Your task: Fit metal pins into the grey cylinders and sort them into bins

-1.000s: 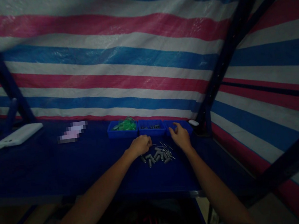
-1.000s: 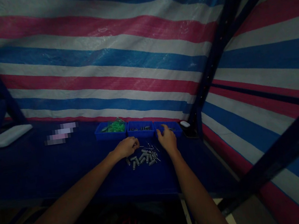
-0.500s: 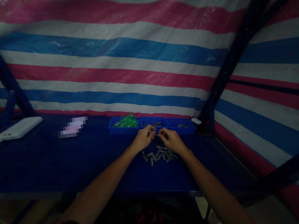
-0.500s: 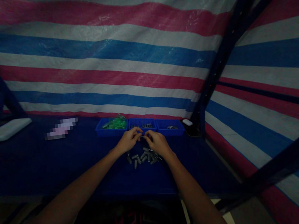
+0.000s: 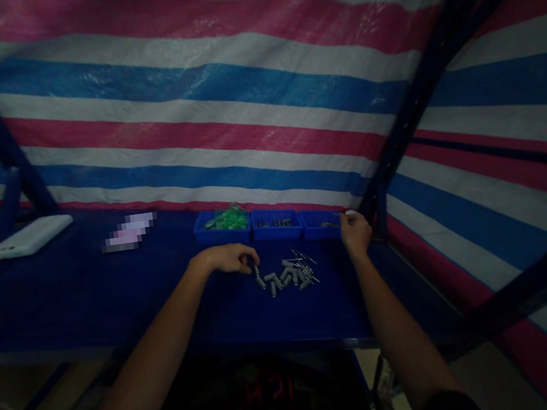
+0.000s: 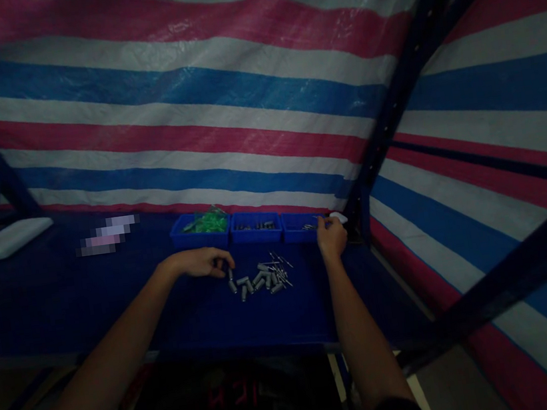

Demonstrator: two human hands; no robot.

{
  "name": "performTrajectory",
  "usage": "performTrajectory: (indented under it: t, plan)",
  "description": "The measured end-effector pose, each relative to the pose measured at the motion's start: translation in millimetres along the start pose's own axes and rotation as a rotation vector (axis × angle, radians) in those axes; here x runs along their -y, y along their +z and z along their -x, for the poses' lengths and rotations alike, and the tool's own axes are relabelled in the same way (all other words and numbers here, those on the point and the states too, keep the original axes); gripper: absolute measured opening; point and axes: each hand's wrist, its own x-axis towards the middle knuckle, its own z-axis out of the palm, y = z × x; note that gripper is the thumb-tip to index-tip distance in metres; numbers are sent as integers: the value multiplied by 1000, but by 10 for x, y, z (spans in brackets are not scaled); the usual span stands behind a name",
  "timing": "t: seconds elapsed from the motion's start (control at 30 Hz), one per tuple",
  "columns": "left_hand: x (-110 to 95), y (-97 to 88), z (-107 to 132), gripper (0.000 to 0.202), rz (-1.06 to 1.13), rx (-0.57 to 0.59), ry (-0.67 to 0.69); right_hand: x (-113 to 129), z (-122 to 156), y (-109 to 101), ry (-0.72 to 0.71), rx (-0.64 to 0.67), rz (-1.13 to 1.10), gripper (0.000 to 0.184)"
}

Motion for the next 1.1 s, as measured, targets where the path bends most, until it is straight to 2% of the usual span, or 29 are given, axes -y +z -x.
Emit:
performTrajectory:
  t: [0.07, 0.13, 0.23, 0.37, 0.43, 0.5, 0.6, 0.67, 0.73, 0.8, 0.87, 0.9, 1.0, 1.1]
  plan:
    - [1, 42, -20, 23, 0, -33, 14, 4, 44, -10, 31, 10, 67, 38]
    - [-20, 92, -73, 18, -8, -97, 39, 86, 171, -11, -24, 42, 64, 45]
    - [-70, 156, -165, 19, -27, -213, 56, 322, 480, -2, -299, 165, -35, 46]
    - [-140, 216, -259, 30, 42, -384, 74, 627, 913, 17, -771, 545, -71, 31]
    - [-168, 243, -300, 36, 121, -446, 74, 691, 1043, 30, -907, 630, -45, 28]
    - [-185, 262, -338, 40, 190, -486, 72, 697, 1100, 38, -968, 628, -23, 23]
    - [-198, 256, -352, 48, 279, -514, 91, 671, 1082, 25, -993, 559, -3, 21]
    - [-201, 227, -308, 56, 322, -508, 95, 674, 1017, 0, -960, 489, 4, 23]
    - [-202, 192, -222, 56, 303, -422, 98, 705, 909, -18, -874, 396, 15, 31]
    - [-201, 173, -125, 47, 215, -274, 103, 748, 767, -9, -777, 304, 45, 36]
    - [-203, 180, -56, 42, 105, -183, 90, 779, 628, 31, -700, 255, 99, 33]
    - [-205, 190, -41, 40, 56, -176, 78, 783, 574, 59, -668, 246, 127, 31]
    - [-206, 228, -72, 25, -67, -278, 42, 744, 533, 142, -587, 240, 158, 33]
    - [-166, 269, -160, 13, -145, -416, 4, 680, 665, 179, -616, 315, 103, 28]
